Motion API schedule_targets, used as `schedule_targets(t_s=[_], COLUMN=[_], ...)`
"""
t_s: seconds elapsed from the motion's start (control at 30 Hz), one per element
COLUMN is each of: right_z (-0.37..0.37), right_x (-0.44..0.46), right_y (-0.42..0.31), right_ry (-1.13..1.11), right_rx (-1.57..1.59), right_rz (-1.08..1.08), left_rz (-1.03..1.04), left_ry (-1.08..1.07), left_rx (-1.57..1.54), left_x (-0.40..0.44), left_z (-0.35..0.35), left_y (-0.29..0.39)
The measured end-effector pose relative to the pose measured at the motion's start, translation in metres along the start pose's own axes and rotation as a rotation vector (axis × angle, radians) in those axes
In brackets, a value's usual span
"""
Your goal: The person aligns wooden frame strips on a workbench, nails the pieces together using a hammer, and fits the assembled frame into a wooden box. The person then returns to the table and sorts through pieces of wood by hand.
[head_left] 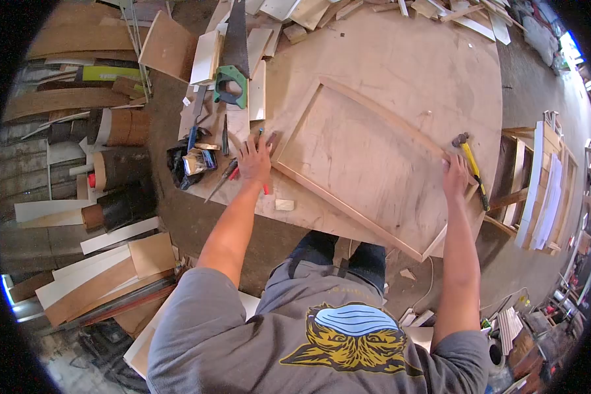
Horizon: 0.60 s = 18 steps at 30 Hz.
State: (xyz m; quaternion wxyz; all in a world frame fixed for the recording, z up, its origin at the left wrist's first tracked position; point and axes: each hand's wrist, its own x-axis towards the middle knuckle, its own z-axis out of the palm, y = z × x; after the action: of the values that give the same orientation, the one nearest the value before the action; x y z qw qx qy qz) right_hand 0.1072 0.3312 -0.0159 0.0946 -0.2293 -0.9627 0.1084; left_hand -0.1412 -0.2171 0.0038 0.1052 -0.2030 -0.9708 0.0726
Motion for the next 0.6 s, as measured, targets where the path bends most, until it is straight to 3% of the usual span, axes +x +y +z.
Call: schedule_targets(t_s=[0.17,0.37,0.5,0.6], right_z=[0.001,0.002,-0.009,-0.024], right_x=[0.010,0.010,-0.001,-0.011], right_y=[-0.027,-0.045,-0.045,-0.010], right_ry=[0.007,0.023,0.193,0.202], right_rx=[-0.019,-0.028,0.081,0.012], right_rz=[-0.021,0.031,-0.037,0.133], left_rz=[-0.126,-0.228,-0.069,0.062], left_ry=[-0.090,-0.047,0.097,0.066], left_rx=[-0.051,-0.234,-0.321,-0.370], left_x=[0.007,0.008,0.005,0.009], left_z=[0.007,-0.011,-0.025,-0.029], left_y=[-0.008,0.011,0.056,0.098])
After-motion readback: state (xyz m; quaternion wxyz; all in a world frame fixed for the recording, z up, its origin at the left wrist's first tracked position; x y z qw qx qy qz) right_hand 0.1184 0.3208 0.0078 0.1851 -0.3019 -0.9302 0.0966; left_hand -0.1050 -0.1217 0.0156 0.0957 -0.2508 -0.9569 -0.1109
